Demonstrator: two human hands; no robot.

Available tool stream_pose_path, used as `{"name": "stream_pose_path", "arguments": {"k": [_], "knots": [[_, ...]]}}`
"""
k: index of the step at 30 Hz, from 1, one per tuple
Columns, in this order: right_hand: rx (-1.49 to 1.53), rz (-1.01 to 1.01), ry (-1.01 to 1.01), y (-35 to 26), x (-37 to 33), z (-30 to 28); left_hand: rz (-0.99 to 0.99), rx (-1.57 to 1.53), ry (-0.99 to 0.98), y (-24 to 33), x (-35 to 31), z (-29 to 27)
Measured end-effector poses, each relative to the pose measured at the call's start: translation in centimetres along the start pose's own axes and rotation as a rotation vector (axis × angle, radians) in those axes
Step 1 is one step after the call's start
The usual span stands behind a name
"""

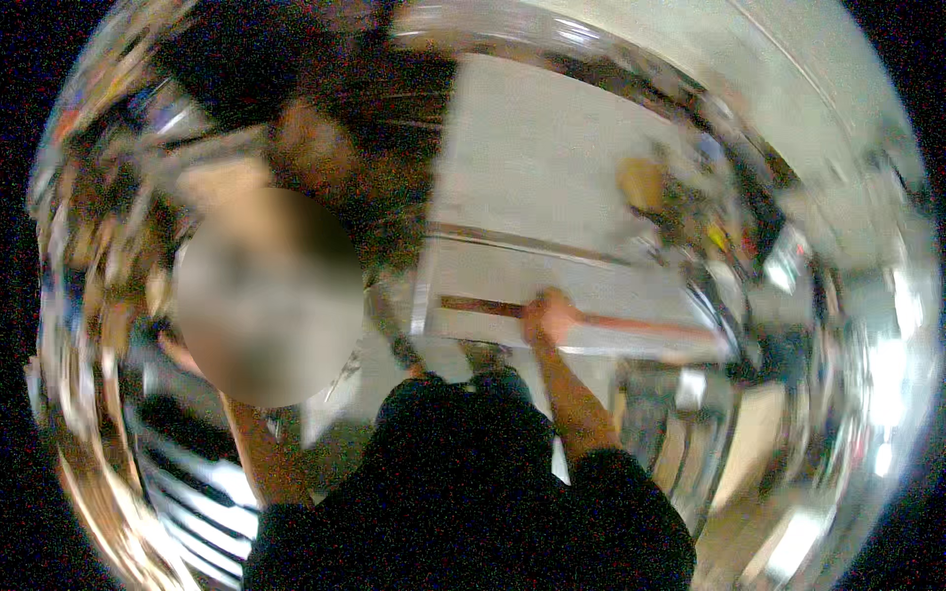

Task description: The person repeatedly picks up long, dark, curved wooden pieces from a stack and rubs their edges against a sanding machine. After sanding, the person places the finished pieces onto a growing stack on the floor. The process is repeated for multiple pieces.

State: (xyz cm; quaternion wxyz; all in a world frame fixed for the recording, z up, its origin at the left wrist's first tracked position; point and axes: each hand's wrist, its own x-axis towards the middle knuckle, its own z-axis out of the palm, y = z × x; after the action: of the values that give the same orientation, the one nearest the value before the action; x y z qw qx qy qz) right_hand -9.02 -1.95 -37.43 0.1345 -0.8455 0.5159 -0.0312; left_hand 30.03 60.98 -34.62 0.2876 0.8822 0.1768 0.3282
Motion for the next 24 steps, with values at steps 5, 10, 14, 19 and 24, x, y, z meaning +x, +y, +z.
{"name": "stream_pose_path", "arguments": {"k": [5, 10, 14, 19, 24], "knots": [[0.109, -0.271, 0.303, -0.9, 0.5, 1.7, 0.322, -0.396, -0.319, 19.5, -20.7, 5.2], [0.508, -0.331, 0.217, 2.4, 0.9, 3.8, 0.494, -0.732, -1.068, 37.9, -45.2, 1.4], [1.250, -0.253, 0.287, 8.1, 4.0, -0.4, 0.607, -0.733, -1.082, 42.3, -59.1, 5.2], [1.022, -0.006, 0.673, 29.3, 17.7, -12.9, 0.806, -0.408, -0.937, 52.4, -71.1, 2.6], [0.358, 0.041, 0.848, 49.6, 35.8, -30.3, 0.990, -0.079, -0.915, 55.9, -75.3, 1.1]]}}
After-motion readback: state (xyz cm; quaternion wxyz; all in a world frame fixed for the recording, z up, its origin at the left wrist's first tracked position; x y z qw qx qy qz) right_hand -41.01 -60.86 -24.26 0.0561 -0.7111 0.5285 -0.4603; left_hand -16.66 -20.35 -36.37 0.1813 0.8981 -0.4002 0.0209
